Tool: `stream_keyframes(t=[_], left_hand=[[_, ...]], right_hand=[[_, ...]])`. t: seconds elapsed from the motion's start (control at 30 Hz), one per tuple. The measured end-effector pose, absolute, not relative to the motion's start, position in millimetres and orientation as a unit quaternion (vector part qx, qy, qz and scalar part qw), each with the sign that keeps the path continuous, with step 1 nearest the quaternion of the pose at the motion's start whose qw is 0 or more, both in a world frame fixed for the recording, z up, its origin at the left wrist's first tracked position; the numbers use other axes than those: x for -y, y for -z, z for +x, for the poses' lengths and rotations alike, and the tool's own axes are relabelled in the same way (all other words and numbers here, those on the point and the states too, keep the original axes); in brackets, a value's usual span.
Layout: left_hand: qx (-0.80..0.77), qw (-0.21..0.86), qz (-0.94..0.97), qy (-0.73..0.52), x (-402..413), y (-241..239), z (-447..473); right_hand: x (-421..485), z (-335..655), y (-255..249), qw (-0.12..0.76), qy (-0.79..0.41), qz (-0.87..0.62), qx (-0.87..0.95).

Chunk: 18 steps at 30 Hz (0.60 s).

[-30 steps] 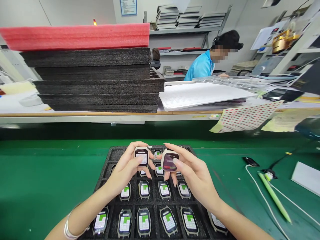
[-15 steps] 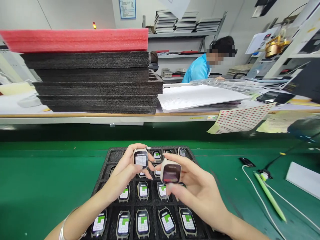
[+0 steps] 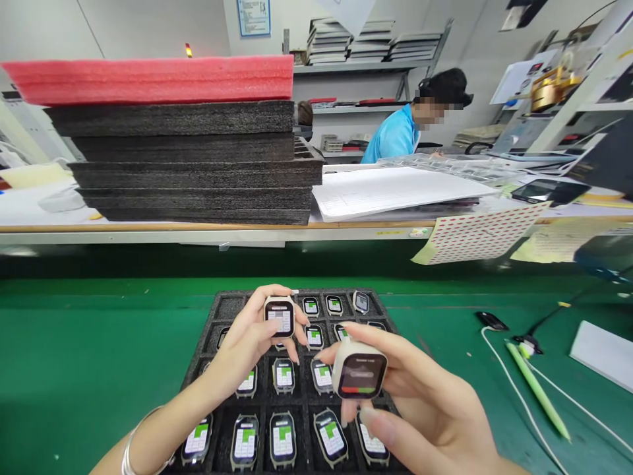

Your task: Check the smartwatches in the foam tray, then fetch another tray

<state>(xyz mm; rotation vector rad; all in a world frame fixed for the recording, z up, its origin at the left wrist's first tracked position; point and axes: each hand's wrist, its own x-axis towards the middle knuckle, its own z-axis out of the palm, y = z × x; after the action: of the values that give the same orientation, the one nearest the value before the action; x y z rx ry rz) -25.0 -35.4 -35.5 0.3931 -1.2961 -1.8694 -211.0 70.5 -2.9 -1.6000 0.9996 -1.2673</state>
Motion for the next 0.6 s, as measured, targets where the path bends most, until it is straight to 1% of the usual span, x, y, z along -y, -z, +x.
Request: stream_keyframes(t=[0.13,0.37,0.6], left_hand=[[0.506,0.395,0.148,0.752,35,34,-24],[0.546,0.405,0.162,0.715,34,36,-25],[0.531,0.397,0.166,0.73,33,35,-23]], right_hand=[[-69,-211,2,0.406,0.509,-0.641,-0.406],[-65,-211,6,0.421,0.513,-0.637,-0.392],[-55,-207,11,0.444,0.559,-0.576,-0.397]])
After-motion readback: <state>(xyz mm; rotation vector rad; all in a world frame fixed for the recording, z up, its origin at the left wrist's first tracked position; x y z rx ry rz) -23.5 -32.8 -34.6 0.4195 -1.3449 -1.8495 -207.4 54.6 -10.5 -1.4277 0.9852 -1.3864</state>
